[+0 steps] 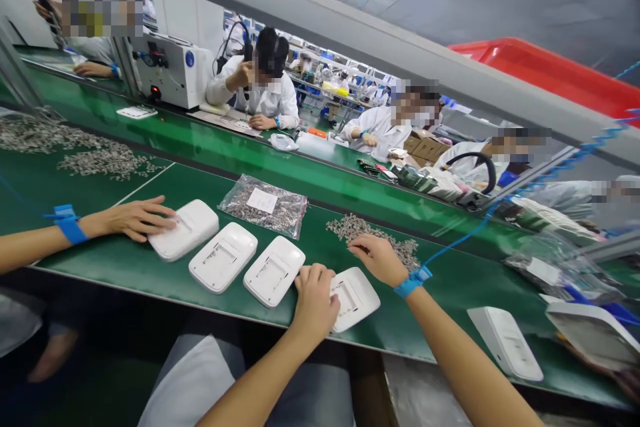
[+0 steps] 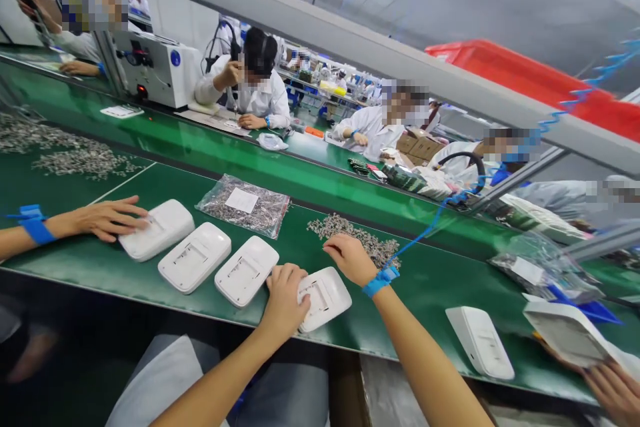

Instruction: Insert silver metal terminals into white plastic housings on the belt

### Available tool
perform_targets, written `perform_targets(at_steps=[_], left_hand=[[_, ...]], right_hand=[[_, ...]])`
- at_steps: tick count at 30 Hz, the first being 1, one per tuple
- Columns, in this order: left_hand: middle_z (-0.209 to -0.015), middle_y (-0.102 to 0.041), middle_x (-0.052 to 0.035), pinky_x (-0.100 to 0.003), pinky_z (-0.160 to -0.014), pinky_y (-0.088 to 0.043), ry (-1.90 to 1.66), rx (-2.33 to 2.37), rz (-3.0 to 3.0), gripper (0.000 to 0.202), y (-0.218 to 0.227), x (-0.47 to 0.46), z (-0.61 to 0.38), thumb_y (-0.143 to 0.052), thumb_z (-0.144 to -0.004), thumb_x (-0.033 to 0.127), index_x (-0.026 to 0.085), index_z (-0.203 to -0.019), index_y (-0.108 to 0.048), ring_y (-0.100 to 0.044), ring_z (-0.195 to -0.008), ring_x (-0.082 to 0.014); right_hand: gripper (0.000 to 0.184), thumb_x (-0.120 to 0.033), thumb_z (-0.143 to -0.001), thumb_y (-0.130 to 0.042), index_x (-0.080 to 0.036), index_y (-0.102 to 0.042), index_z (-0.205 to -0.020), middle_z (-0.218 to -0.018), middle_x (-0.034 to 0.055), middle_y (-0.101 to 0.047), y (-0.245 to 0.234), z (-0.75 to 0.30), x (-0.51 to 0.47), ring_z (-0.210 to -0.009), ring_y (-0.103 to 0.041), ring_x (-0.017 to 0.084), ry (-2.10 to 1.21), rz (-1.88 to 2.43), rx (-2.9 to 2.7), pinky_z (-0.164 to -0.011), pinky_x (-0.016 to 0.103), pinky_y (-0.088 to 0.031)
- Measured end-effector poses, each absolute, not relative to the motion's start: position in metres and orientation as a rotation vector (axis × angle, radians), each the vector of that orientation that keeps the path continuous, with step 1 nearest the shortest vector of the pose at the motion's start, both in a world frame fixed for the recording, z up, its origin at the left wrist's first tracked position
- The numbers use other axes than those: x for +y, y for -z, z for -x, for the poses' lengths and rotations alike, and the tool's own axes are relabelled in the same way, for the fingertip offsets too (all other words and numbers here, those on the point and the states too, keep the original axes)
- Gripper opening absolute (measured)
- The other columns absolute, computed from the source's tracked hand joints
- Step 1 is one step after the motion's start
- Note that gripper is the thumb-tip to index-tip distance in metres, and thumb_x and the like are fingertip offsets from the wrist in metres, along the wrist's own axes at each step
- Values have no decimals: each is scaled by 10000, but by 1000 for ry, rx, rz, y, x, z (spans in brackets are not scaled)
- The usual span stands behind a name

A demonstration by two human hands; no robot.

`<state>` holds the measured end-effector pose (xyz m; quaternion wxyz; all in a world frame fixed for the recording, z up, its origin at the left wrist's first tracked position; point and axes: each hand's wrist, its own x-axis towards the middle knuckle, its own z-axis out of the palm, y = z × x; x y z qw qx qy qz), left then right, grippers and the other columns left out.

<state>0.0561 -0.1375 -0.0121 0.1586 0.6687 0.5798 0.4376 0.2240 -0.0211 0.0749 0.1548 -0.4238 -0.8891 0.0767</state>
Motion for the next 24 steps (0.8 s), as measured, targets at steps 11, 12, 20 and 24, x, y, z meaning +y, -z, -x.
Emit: perform_targets(at_steps=[11, 12, 20, 24], left_hand=[[-909, -642, -35, -366, -810, -421, -1515, 1549, -1762, 184, 19, -128, -55, -507, -910, 60, 184, -892, -642, -536, -917, -203], [-908, -650, -35, -366, -811, -427, -1534, 1534, -1756, 196, 19, -127, -54, -500, -909, 56, 185, -893, -647, -542, -915, -202], [-908, -612, -51, -354, -801, -450, -1584, 1496, -1695, 225, 17, -128, -53, -432, -885, 10, 175, -880, -585, -522, -899, -204], [-901, -607, -50, -350, -793, -448, -1554, 1495, -1701, 212, 17, -128, -53, -429, -888, 12, 174, -870, -566, -513, -883, -200]], right_hand=[[199, -171, -970, -437, -181, -635, -958, -914, 63, -662, -67, -211, -73, -833, -629, 197, -213, 1054, -2765, -752, 323, -517], [192, -166, -968, -437, -177, -627, -939, -912, 68, -645, -65, -209, -74, -834, -616, 201, -203, 1028, -2781, -753, 331, -517], [123, -126, -914, -508, -179, -609, -867, -983, 93, -565, -57, -198, -74, -914, -529, 223, -319, 860, -2702, -822, 383, -494], [111, -134, -916, -521, -172, -608, -859, -974, 88, -570, -56, -198, -73, -910, -515, 221, -321, 856, -2744, -814, 375, -470]])
